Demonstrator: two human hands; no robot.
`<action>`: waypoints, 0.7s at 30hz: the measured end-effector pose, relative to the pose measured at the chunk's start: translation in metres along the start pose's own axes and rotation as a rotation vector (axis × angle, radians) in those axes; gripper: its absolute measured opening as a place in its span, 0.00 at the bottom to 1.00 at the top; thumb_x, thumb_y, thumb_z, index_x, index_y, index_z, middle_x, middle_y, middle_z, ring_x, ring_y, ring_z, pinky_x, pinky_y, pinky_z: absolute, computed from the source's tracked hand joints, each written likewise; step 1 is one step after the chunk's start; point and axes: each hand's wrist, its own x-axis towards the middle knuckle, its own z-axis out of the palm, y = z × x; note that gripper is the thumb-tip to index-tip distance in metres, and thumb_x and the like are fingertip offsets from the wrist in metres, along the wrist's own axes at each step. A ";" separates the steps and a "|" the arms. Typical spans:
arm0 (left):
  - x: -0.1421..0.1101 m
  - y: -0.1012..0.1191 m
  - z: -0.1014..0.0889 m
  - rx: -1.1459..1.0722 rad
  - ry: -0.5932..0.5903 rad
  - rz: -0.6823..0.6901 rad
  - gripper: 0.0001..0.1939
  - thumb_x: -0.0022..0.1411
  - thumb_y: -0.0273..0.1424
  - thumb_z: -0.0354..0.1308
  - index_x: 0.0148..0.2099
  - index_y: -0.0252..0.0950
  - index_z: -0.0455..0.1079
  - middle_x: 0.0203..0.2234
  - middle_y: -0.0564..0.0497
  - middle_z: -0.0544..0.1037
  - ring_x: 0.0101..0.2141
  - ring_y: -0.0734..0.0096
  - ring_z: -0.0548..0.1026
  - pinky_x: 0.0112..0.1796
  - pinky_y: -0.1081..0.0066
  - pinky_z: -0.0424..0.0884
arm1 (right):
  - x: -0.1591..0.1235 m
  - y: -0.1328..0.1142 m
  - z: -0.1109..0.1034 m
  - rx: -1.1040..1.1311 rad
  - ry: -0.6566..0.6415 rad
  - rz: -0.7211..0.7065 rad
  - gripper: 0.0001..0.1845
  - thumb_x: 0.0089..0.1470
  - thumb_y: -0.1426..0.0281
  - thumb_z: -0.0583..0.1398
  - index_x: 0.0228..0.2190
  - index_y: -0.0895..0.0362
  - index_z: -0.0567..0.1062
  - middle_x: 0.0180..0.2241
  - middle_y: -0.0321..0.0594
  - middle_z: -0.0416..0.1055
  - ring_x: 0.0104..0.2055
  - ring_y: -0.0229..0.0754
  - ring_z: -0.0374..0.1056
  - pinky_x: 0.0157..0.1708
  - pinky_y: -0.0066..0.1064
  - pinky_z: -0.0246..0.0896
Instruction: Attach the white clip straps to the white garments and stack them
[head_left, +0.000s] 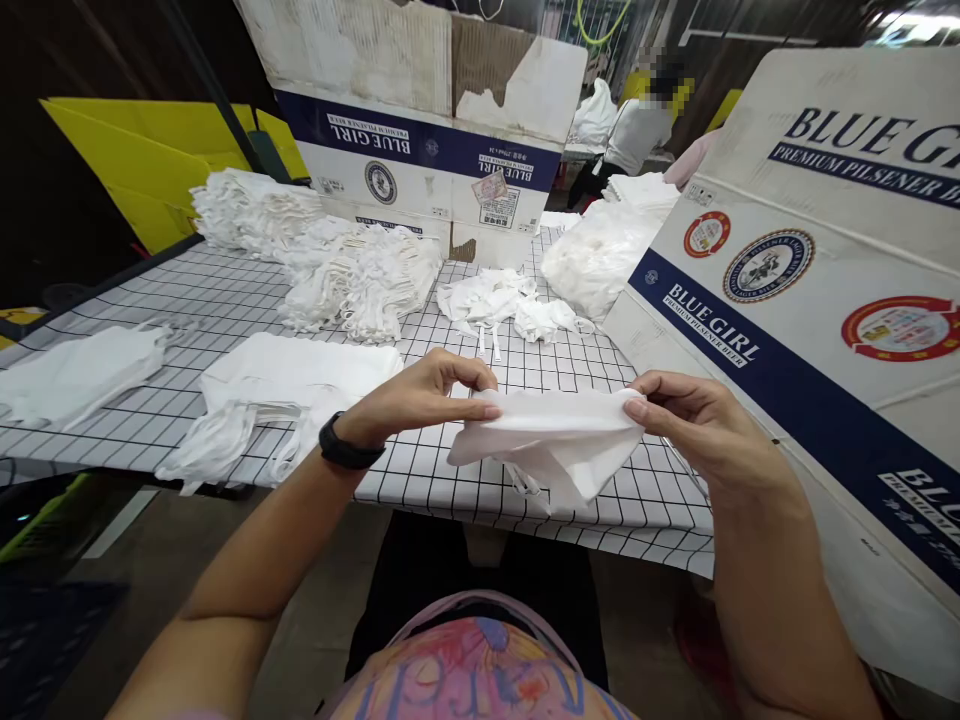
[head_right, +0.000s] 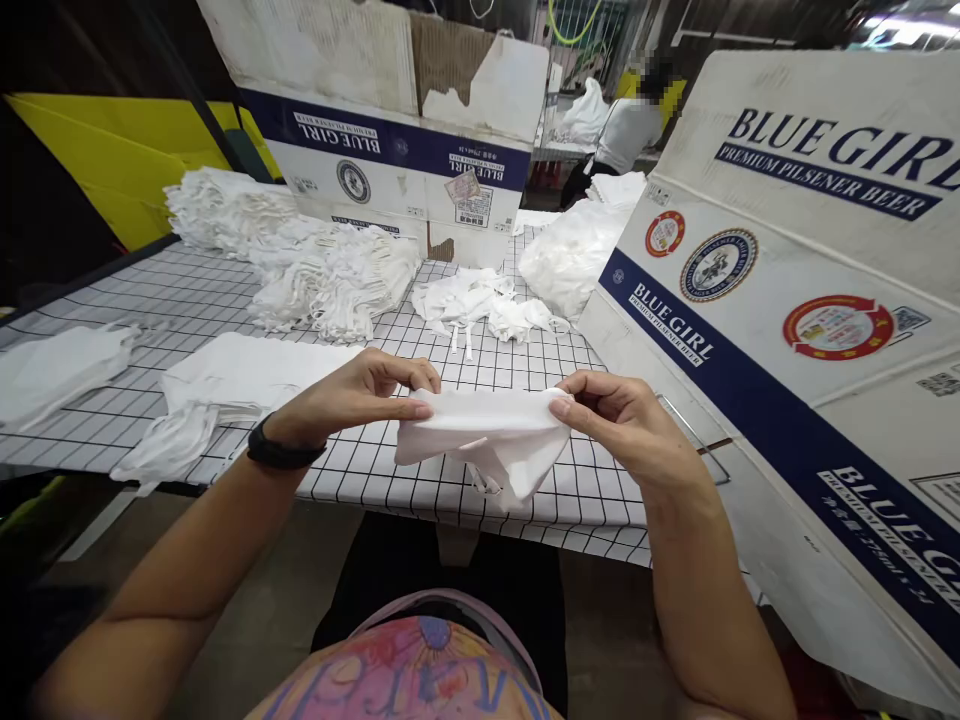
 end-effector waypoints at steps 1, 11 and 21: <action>-0.002 0.000 -0.005 0.000 0.004 -0.016 0.13 0.60 0.39 0.70 0.32 0.35 0.78 0.34 0.48 0.78 0.38 0.67 0.74 0.38 0.69 0.69 | 0.002 -0.001 -0.002 0.011 -0.007 0.010 0.12 0.52 0.60 0.73 0.31 0.55 0.83 0.28 0.38 0.74 0.30 0.37 0.68 0.29 0.25 0.67; -0.026 0.005 -0.052 0.061 0.086 -0.095 0.12 0.56 0.40 0.73 0.33 0.36 0.81 0.34 0.46 0.79 0.38 0.66 0.75 0.36 0.70 0.73 | 0.024 -0.004 -0.036 0.211 0.092 0.151 0.18 0.43 0.57 0.77 0.29 0.54 0.80 0.26 0.36 0.70 0.26 0.33 0.63 0.24 0.23 0.62; -0.033 0.013 -0.085 0.205 0.207 -0.048 0.14 0.53 0.42 0.74 0.32 0.37 0.81 0.35 0.46 0.80 0.39 0.66 0.77 0.37 0.69 0.76 | 0.034 0.006 -0.054 0.153 0.072 0.036 0.20 0.37 0.54 0.78 0.25 0.53 0.80 0.29 0.38 0.68 0.28 0.37 0.62 0.27 0.28 0.62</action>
